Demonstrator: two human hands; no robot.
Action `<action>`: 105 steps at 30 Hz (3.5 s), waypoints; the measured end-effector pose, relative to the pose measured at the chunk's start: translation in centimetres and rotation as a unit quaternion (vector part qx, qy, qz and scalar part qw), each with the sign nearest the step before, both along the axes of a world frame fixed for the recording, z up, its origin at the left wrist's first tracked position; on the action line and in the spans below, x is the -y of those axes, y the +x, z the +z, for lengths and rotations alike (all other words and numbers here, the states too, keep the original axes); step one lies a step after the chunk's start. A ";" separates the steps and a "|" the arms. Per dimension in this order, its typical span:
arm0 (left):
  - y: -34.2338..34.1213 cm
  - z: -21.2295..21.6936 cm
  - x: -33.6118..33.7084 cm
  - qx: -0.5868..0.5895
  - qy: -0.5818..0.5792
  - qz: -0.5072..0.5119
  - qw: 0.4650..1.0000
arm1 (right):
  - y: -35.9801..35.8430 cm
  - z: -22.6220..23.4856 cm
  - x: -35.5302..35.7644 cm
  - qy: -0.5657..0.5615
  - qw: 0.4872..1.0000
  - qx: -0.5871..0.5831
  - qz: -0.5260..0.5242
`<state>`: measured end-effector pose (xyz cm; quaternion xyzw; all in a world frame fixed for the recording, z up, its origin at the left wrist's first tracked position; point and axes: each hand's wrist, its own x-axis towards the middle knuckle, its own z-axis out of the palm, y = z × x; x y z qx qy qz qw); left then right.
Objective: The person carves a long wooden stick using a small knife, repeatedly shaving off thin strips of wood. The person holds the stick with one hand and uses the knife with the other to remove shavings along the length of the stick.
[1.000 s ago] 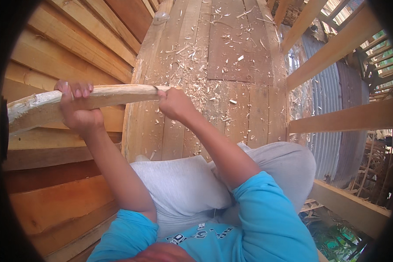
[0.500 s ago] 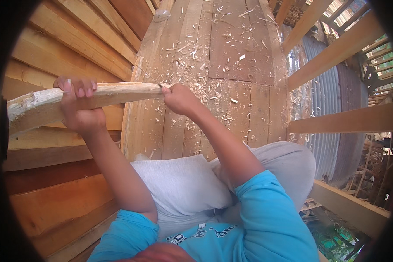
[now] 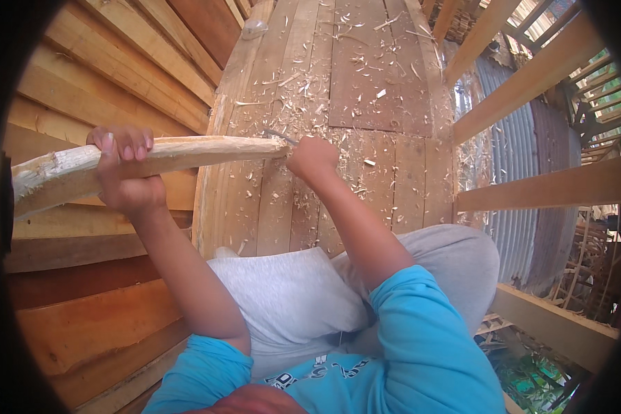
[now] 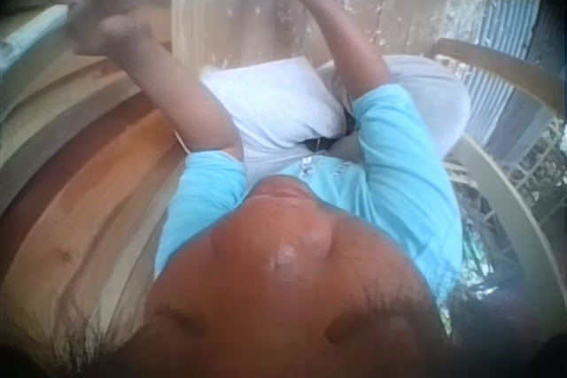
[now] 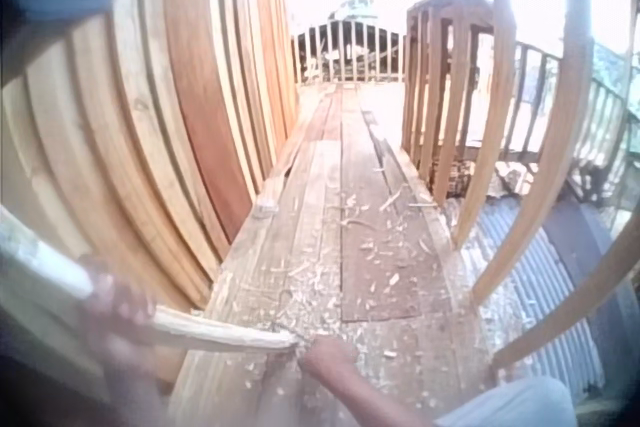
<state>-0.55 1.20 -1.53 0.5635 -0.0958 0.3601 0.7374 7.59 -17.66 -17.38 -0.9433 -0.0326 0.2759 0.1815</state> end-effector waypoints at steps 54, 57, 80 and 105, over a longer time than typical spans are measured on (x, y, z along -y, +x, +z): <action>0.0 0.0 0.9 0.075 0.033 -0.201 0.976 | 2.1 -3.5 0.8 0.268 0.950 -0.100 -0.122; -0.1 -0.1 0.6 0.073 0.040 -0.202 0.976 | 1.7 -2.5 0.7 0.292 0.943 -0.115 -0.109; -0.1 -0.3 -0.6 0.071 0.024 -0.172 0.982 | 4.2 -1.0 4.7 0.222 0.963 -0.005 -0.154; 1.5 0.6 2.7 0.009 -0.131 0.182 0.974 | -2.2 -0.4 -3.6 0.316 0.942 -0.002 -0.116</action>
